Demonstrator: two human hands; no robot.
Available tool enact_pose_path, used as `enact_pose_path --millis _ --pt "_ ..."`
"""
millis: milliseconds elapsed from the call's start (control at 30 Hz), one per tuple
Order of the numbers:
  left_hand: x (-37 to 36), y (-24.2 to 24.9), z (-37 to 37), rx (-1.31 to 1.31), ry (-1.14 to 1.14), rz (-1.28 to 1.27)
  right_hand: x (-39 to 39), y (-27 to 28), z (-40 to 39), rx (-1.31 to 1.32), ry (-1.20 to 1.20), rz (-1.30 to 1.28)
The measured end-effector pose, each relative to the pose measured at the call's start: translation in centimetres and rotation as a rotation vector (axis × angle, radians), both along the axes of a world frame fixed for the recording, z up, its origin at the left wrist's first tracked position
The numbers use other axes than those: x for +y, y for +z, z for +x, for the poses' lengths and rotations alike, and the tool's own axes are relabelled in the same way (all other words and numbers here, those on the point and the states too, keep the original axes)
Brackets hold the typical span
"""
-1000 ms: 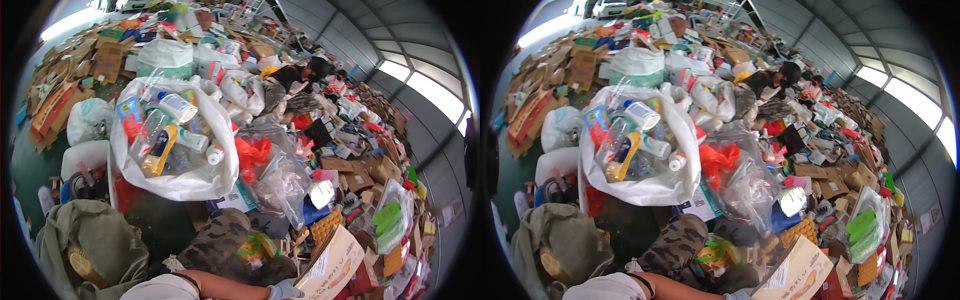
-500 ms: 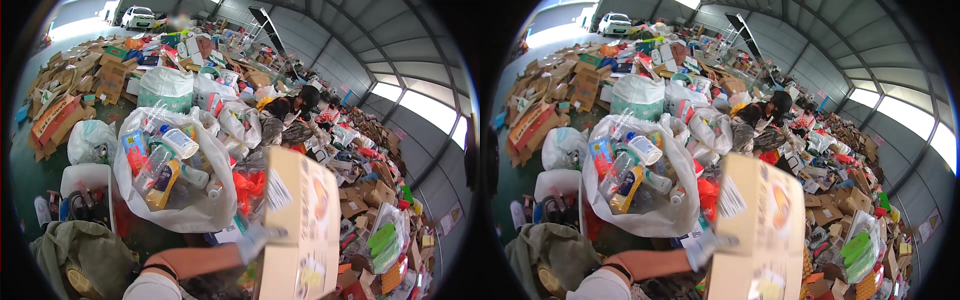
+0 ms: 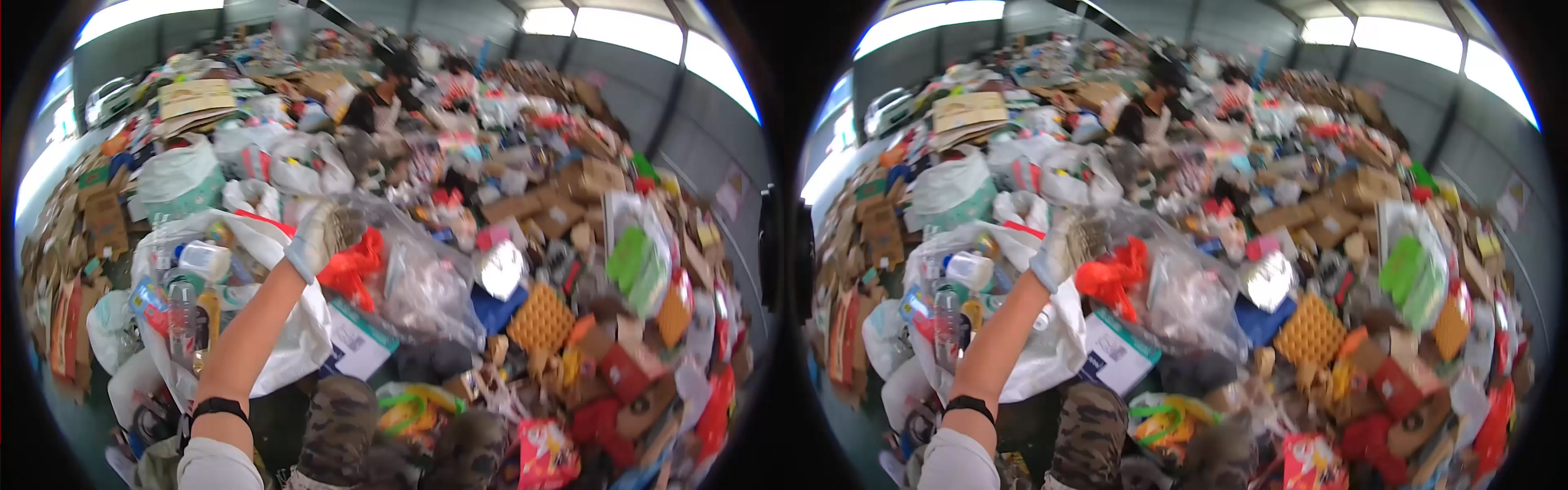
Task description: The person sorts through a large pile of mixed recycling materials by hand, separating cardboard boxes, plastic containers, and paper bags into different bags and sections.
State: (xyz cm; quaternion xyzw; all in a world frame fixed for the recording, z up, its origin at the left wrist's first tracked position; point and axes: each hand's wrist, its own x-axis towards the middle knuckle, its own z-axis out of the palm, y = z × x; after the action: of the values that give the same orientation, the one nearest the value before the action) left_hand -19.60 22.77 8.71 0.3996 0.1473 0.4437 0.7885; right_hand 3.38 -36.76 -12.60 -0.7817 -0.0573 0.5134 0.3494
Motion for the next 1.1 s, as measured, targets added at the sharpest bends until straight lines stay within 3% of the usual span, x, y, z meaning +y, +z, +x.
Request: enact_pose_path --millis 33,100,167,233,367,433,500,567,700,767,800,933,1067,1100 --pt "-3.2 -3.5 2.7 0.170 -0.208 -0.158 -1.4 -1.1 0.4 -0.032 0.010 -0.010" --pt "-6.9 -10.7 6.5 0.245 -0.514 -0.469 -3.3 -3.3 2.3 -0.104 -0.050 -0.016" --pt "-10.7 -13.8 8.8 0.318 -0.531 -0.596 -2.9 -4.2 5.9 -0.164 -0.223 0.020" --pt "-14.3 -13.6 10.0 0.295 -0.577 -0.513 -1.7 -7.0 10.8 -0.270 -0.310 0.103" --pt "-18.4 -11.7 12.0 0.451 -0.575 -0.421 5.7 -7.5 16.5 -0.564 -0.051 0.053" --pt "-19.1 -12.8 13.5 0.514 -0.567 -0.352 10.1 -9.4 18.1 -0.945 0.246 0.023" --pt "-20.2 -14.7 15.1 0.637 -0.419 -0.364 15.1 -10.0 18.7 -1.112 0.483 0.178" --pt "-21.6 -14.3 16.5 0.708 -0.408 -0.171 19.7 -12.7 19.7 -1.364 0.814 0.083" --pt "-21.7 -14.8 18.3 0.862 -0.564 -0.020 25.1 -15.4 21.1 -1.364 0.939 0.005" --pt "-21.9 -15.6 18.5 0.976 -0.548 0.071 25.8 -15.4 21.1 -1.207 1.067 -0.008" --pt "-22.0 -15.7 18.5 0.966 -0.555 0.025 25.6 -16.6 21.2 -1.331 1.013 0.088" --pt "-21.8 -16.8 18.2 0.946 -0.589 0.053 23.9 -11.0 21.5 -1.562 0.859 0.237" --pt "-22.6 -16.0 19.6 0.943 -0.398 0.195 23.0 -2.7 19.5 -1.875 0.951 0.293" --pt "-22.9 -14.9 20.3 0.969 -0.367 0.021 23.2 -1.0 18.6 -1.904 0.971 0.318"
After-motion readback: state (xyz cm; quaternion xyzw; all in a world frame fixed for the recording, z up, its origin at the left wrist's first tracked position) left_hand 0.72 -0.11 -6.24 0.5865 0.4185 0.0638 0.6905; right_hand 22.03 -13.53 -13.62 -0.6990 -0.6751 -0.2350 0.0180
